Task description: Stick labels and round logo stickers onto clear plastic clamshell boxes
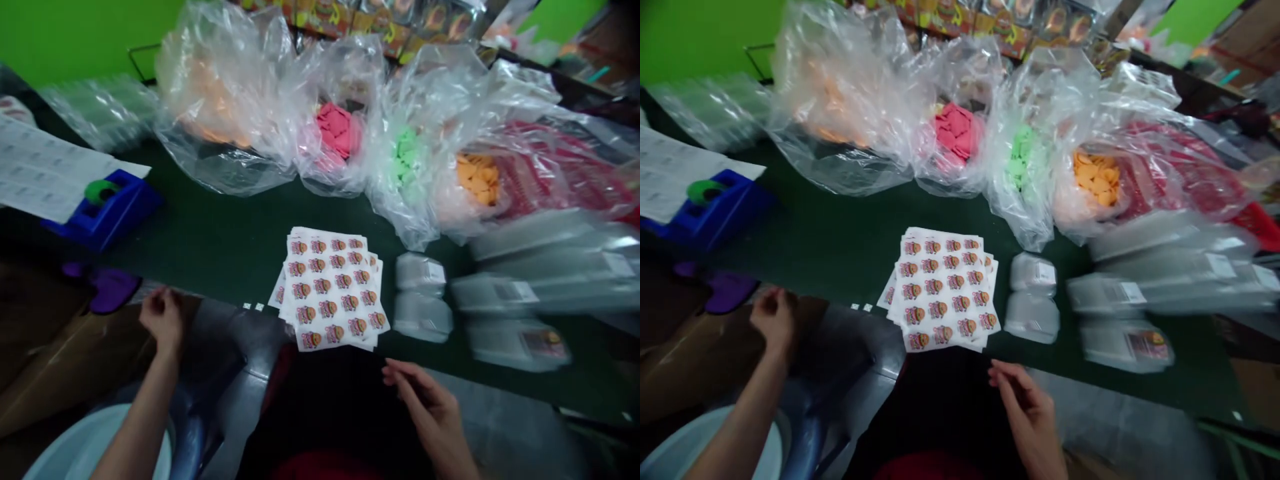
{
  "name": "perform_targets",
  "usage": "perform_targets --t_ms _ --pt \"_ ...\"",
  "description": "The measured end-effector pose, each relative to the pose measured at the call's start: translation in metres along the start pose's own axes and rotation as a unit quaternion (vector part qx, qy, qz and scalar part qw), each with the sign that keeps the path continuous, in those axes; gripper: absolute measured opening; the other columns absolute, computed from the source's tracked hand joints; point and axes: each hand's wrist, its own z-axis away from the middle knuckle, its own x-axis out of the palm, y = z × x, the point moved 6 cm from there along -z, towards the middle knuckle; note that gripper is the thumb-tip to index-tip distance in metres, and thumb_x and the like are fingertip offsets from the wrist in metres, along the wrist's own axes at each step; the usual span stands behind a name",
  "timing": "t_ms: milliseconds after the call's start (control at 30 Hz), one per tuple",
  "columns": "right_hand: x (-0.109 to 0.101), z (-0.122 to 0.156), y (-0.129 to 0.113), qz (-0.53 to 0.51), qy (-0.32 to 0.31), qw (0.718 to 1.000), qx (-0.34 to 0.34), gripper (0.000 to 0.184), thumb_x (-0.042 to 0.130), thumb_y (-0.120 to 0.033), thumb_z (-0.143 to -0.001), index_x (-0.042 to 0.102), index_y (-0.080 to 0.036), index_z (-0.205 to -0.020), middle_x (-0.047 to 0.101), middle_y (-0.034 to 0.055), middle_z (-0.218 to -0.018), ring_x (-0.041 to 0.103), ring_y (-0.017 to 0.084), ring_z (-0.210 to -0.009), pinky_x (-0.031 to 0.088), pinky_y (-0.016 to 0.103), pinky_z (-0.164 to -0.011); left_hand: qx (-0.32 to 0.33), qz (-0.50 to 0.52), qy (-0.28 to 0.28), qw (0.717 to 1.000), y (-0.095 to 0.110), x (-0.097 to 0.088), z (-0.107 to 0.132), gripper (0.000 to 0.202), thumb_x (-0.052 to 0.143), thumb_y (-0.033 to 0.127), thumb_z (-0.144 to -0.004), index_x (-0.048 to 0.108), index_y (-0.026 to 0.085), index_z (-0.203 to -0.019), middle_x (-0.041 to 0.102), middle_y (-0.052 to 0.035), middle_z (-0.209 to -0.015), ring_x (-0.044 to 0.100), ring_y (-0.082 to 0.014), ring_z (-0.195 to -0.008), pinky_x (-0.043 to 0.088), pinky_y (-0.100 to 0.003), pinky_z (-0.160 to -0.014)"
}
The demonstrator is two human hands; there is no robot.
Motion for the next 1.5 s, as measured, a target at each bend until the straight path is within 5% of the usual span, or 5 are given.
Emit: perform_targets --t_ms 133,367,533,800,1500 --pt "0.032 0.020 0.022 -0.083 -0.149 0.980 0.107 0.046 0.071 -0.062 -0.092 0.081 -0.022 -0.111 0.083 0.0117 -0.096 0.078 0.026 -0.088 0.058 0.031 -0.068 0.084 -0.032 -0.020 0.996 0.055 -0.035 0.071 0.017 0.065 0.031 -0.098 0.072 0.016 -0.103 0.073 -0.0033 -0.086 0.068 -0.0186 -0.075 0.056 -0.033 -0.074" --pt "0.107 0.024 0.029 -0.220 -0.269 0.930 0.115 0.048 0.083 -0.059 -0.082 0.080 -0.025 -0.115 0.082 0.0121 -0.112 0.078 0.029 -0.101 0.057 0.044 -0.093 0.430 -0.051 -0.421 0.797 0.209 0.067 0.117 0.047 0.045 0.020 -0.106 0.056 0.026 -0.152 0.057 -0.0086 -0.159 0.038 -0.0288 -0.159 0.029 -0.056 -0.129" --pt "0.140 0.011 0.018 -0.379 -0.258 0.879 0.128 0.067 0.090 -0.052 -0.076 0.069 -0.034 -0.137 0.064 0.0115 -0.151 0.072 0.031 -0.121 0.058 0.044 -0.096 0.405 -0.113 -0.424 0.802 0.211 0.120 0.110 0.050 0.041 0.028 -0.109 0.051 0.013 -0.155 0.047 -0.0165 -0.165 0.035 -0.0312 -0.160 0.025 -0.058 -0.132" --pt "0.118 0.004 0.015 -0.457 -0.194 0.855 0.149 0.052 0.091 -0.058 -0.072 0.082 -0.019 -0.104 0.082 0.0096 -0.096 0.076 0.023 -0.085 0.058 0.032 -0.072 0.294 -0.226 -0.276 0.887 0.217 0.084 0.175 0.059 0.045 0.038 -0.108 0.044 0.012 -0.161 0.044 -0.0218 -0.166 0.051 -0.0443 -0.141 0.042 -0.064 -0.113" --pt "0.070 -0.016 0.002 -0.367 -0.140 0.918 0.058 0.027 0.083 -0.046 -0.078 0.083 -0.019 -0.080 0.078 0.0052 -0.076 0.070 0.020 -0.072 0.058 0.030 -0.066 0.479 -0.119 -0.426 0.758 0.283 0.050 0.201 0.019 0.055 0.020 -0.105 0.074 0.019 -0.102 0.080 -0.0074 -0.097 0.070 -0.0243 -0.090 0.048 -0.040 -0.082"
